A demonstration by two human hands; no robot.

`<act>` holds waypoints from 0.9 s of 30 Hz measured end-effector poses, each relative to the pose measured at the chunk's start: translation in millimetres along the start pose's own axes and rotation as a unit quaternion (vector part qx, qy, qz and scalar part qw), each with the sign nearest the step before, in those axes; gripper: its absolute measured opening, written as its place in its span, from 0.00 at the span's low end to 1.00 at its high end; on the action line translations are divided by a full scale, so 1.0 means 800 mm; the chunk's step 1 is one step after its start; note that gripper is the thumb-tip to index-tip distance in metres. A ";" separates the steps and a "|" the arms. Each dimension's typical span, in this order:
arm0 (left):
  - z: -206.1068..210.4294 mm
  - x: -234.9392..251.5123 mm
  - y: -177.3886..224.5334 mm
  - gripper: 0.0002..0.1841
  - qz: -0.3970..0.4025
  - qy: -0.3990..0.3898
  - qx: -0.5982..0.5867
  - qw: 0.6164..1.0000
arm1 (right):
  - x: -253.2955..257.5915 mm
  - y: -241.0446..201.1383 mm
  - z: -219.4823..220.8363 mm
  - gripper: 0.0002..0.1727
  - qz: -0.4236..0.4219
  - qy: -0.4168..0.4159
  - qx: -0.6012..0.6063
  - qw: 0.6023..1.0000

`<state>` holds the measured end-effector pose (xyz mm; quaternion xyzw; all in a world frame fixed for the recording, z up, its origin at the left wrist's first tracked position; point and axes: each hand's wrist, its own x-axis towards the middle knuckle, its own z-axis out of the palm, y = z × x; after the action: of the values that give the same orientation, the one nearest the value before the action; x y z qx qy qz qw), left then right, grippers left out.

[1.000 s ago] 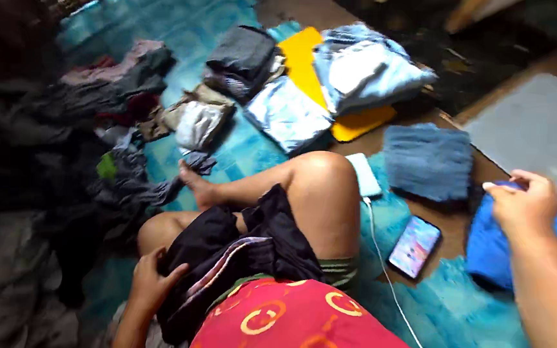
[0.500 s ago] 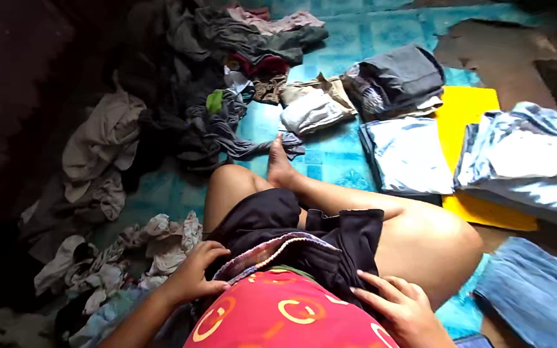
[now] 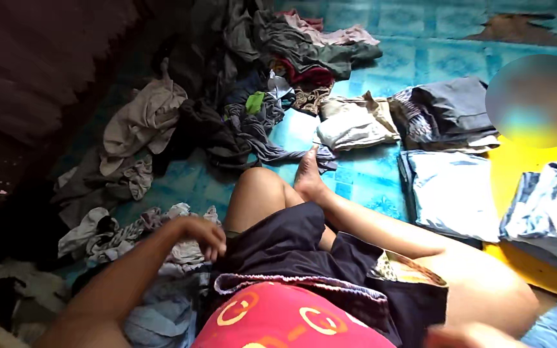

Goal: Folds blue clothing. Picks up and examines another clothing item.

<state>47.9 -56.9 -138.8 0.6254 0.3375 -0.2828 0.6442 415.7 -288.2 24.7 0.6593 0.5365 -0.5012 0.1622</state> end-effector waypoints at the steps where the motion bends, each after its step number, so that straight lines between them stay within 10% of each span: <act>1: -0.034 0.004 0.010 0.14 -0.011 0.083 0.007 0.996 | 0.019 0.069 0.015 0.15 -0.106 0.073 0.049 0.991; 4: -0.150 0.034 0.030 0.25 0.009 0.398 -0.035 0.917 | 0.084 0.108 -0.002 0.23 -0.251 0.238 -0.015 0.938; 8: -0.267 0.092 0.045 0.49 0.008 0.674 -0.093 0.732 | 0.156 0.021 -0.051 0.21 -0.353 0.182 -0.102 0.912; 11: -0.289 0.131 0.049 0.52 -0.118 0.629 0.023 0.768 | 0.190 -0.038 -0.057 0.22 -0.365 0.103 -0.157 0.912; 15: -0.292 0.141 0.062 0.19 -0.146 0.611 0.062 0.776 | 0.204 -0.065 -0.060 0.23 -0.391 0.047 -0.114 0.912; 20: -0.178 0.095 0.126 0.10 0.247 0.673 0.105 0.689 | 0.263 -0.014 -0.072 0.23 -0.387 0.123 0.390 0.826; 22: -0.077 0.080 0.136 0.09 0.382 0.595 0.166 0.687 | 0.290 -0.004 -0.085 0.35 -0.325 0.150 0.570 0.740; 24: 0.006 0.072 0.131 0.12 0.417 0.432 0.239 0.763 | 0.302 0.012 -0.089 0.44 -0.317 0.130 0.664 0.664; 27: 0.047 0.050 0.149 0.24 0.364 0.156 0.328 0.858 | 0.270 0.005 -0.075 0.11 -0.314 0.191 0.727 0.580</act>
<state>169.4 -84.9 -97.2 0.9145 0.0694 -0.0211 0.3980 431.6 -127.1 -130.6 0.4275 0.1850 -0.6059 -0.6449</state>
